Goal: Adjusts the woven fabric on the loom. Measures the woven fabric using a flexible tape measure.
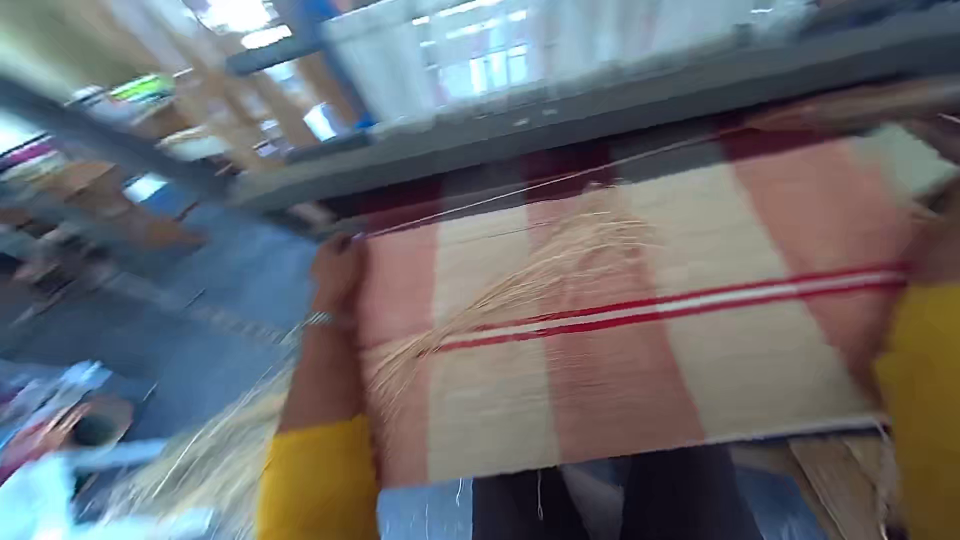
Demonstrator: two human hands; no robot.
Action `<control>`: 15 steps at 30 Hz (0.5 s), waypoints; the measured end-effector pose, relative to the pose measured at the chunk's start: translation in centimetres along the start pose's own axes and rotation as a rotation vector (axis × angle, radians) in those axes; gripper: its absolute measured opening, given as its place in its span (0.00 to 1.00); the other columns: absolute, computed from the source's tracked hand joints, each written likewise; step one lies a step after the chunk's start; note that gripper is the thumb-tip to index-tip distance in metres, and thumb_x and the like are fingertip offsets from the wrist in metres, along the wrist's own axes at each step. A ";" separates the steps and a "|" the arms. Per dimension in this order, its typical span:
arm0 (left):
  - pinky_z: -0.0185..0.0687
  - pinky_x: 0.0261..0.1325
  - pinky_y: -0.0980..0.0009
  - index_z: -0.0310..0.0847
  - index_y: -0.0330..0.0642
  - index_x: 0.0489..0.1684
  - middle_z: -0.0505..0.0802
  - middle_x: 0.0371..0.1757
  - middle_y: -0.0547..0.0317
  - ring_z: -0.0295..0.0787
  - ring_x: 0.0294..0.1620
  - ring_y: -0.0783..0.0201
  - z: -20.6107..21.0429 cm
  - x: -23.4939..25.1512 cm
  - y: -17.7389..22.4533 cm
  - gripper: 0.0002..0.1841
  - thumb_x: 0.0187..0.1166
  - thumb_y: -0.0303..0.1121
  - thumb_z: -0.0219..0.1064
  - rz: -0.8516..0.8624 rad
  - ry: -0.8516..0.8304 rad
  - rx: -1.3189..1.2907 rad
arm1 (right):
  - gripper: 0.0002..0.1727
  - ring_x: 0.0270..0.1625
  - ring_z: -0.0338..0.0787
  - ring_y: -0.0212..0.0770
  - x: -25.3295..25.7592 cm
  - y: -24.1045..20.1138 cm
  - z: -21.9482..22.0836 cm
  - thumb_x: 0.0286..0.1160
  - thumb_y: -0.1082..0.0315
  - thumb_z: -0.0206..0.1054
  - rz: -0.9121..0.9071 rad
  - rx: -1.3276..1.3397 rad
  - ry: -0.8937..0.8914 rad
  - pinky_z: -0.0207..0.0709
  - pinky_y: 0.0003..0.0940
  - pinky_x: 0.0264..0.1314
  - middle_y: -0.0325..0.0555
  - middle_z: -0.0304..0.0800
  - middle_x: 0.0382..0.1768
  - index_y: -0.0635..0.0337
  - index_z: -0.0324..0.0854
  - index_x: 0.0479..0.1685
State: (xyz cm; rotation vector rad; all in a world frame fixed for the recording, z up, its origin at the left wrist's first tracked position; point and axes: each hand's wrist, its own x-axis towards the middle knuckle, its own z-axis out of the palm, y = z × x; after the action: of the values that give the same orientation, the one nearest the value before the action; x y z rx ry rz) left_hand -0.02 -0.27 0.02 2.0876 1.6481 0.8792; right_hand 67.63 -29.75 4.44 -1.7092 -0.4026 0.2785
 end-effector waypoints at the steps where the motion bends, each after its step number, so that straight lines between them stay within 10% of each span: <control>1: 0.79 0.59 0.33 0.84 0.42 0.61 0.91 0.55 0.39 0.88 0.56 0.42 0.0 -0.4 0.2 0.23 0.89 0.53 0.57 0.002 0.002 -0.007 | 0.28 0.68 0.88 0.38 2.8 1.5 -3.0 0.94 0.61 0.51 0.026 0.184 0.022 0.85 0.28 0.66 0.51 0.79 0.75 0.65 0.57 0.86; 3: 0.77 0.62 0.33 0.84 0.38 0.61 0.90 0.55 0.36 0.87 0.58 0.41 -0.2 -0.3 0.6 0.23 0.89 0.51 0.57 -0.004 0.021 -0.006 | 0.35 0.54 0.95 0.45 5.0 2.2 -6.0 0.85 0.56 0.66 0.065 0.433 0.229 0.94 0.39 0.49 0.52 0.85 0.66 0.59 0.57 0.86; 8: 0.77 0.65 0.44 0.83 0.32 0.60 0.88 0.57 0.35 0.85 0.59 0.48 -0.5 -1.1 1.8 0.21 0.90 0.44 0.57 -0.006 0.017 -0.034 | 0.30 0.47 0.96 0.45 3.5 1.5 -9.3 0.85 0.55 0.67 -0.086 0.384 0.395 0.95 0.41 0.44 0.52 0.87 0.59 0.62 0.66 0.78; 15: 0.75 0.69 0.50 0.83 0.31 0.60 0.88 0.59 0.38 0.84 0.61 0.54 -0.6 -1.1 1.4 0.22 0.89 0.44 0.57 0.011 0.016 -0.021 | 0.33 0.66 0.88 0.46 -3.8 -2.0 -9.1 0.85 0.48 0.61 -0.644 -0.359 0.531 0.81 0.40 0.73 0.61 0.85 0.66 0.71 0.75 0.72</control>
State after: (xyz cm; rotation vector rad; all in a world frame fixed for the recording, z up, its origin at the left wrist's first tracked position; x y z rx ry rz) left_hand 0.46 -1.75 1.05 2.0826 1.6298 0.9155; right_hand 67.63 -39.27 7.85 -1.8136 -0.5980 -0.7402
